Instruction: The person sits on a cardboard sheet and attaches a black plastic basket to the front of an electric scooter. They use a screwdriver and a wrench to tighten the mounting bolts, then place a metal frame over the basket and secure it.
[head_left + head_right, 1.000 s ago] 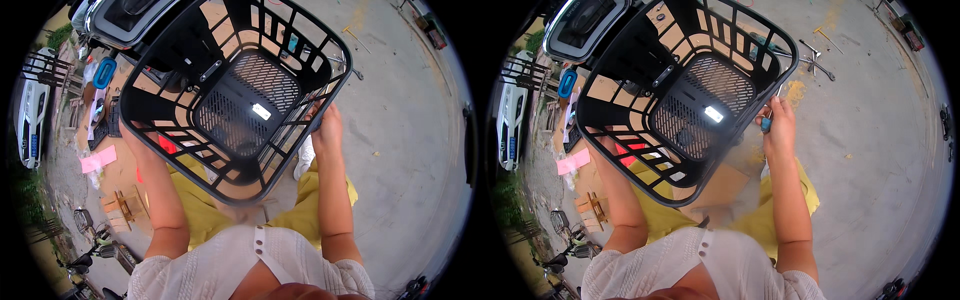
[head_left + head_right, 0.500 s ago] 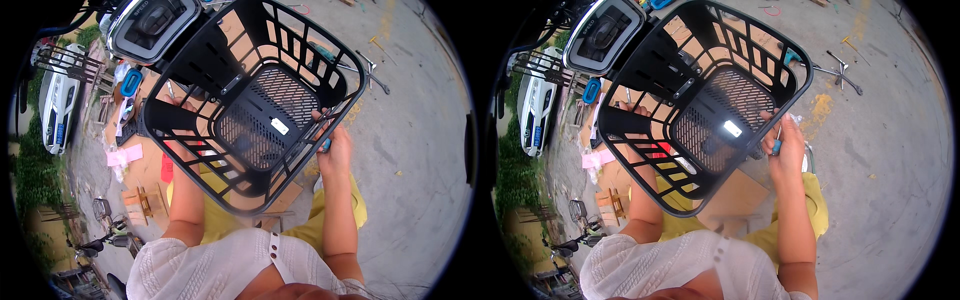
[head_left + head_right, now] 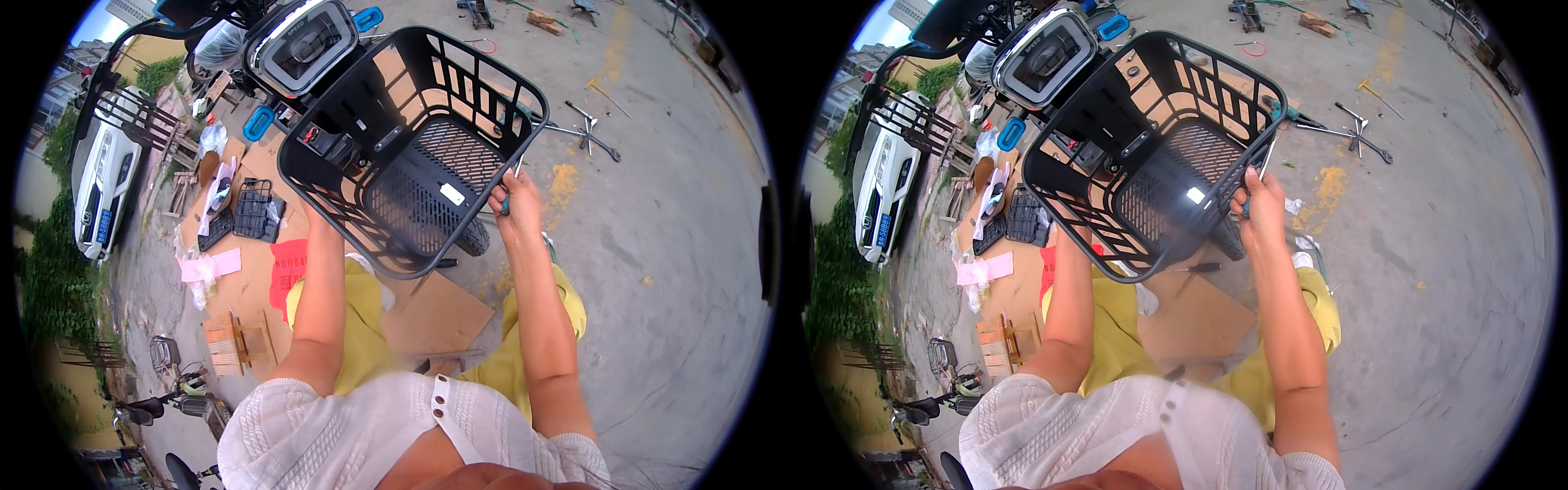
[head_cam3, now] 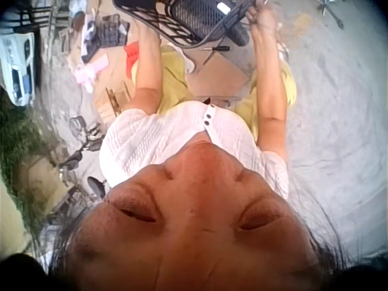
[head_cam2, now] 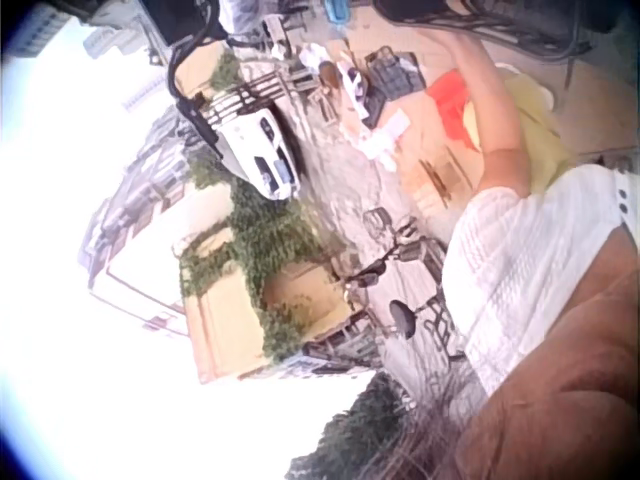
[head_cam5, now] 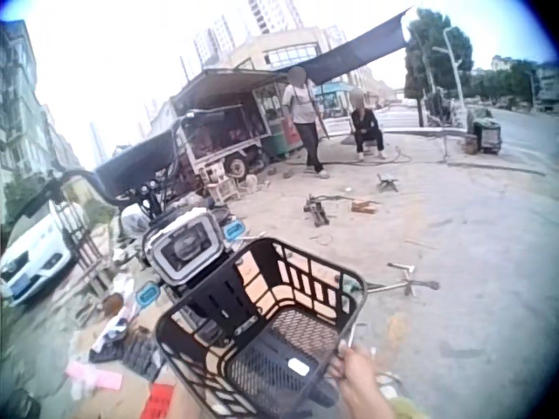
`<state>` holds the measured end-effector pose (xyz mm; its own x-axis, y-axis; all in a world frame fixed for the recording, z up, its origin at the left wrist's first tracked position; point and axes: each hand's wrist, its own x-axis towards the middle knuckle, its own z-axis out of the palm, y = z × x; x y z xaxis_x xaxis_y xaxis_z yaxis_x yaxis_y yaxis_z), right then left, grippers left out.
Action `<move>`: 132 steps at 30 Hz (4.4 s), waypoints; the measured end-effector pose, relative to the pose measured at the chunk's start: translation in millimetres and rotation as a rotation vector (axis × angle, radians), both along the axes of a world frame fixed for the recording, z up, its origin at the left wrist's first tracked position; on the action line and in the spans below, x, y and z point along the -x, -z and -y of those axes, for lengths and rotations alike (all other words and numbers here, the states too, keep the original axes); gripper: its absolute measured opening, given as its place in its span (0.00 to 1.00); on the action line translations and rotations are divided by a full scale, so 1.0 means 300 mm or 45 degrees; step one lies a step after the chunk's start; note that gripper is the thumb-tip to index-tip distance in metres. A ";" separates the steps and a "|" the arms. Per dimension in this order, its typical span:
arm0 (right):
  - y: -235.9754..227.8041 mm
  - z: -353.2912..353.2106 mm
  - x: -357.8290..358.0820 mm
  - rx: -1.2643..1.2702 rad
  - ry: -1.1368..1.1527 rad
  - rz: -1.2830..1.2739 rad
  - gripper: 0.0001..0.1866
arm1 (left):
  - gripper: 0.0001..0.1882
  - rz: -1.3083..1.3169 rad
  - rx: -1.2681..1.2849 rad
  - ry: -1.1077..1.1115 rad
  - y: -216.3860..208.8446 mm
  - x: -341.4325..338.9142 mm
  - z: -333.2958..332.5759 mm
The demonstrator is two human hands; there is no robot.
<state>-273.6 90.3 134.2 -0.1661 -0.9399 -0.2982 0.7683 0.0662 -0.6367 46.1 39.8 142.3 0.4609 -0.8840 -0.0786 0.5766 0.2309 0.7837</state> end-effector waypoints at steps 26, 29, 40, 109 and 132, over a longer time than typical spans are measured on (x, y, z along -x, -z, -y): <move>0.041 0.029 0.011 0.037 -0.086 -0.248 0.07 | 0.18 -0.131 -0.090 0.045 0.114 -0.151 -0.406; 0.041 0.013 -0.002 0.067 -0.092 -0.230 0.08 | 0.17 -0.054 -0.086 0.015 0.095 -0.146 -0.389; 0.054 -0.002 -0.013 0.098 -0.148 -0.011 0.07 | 0.17 0.759 0.456 -0.287 -0.373 -0.215 -0.239; -0.688 -0.628 0.145 1.616 -0.121 0.163 0.18 | 0.28 0.939 0.309 -0.002 -0.439 -0.271 -0.352; -0.864 -0.923 -0.358 1.647 -1.056 0.840 0.16 | 0.29 0.284 -0.669 0.773 0.514 0.125 -0.955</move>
<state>-166.1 367.1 393.5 0.2982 -0.3687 0.8804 0.9370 0.2891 -0.1963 8.8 326.4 -11.8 -0.0306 -0.8576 -0.5134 0.3014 -0.4977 0.8133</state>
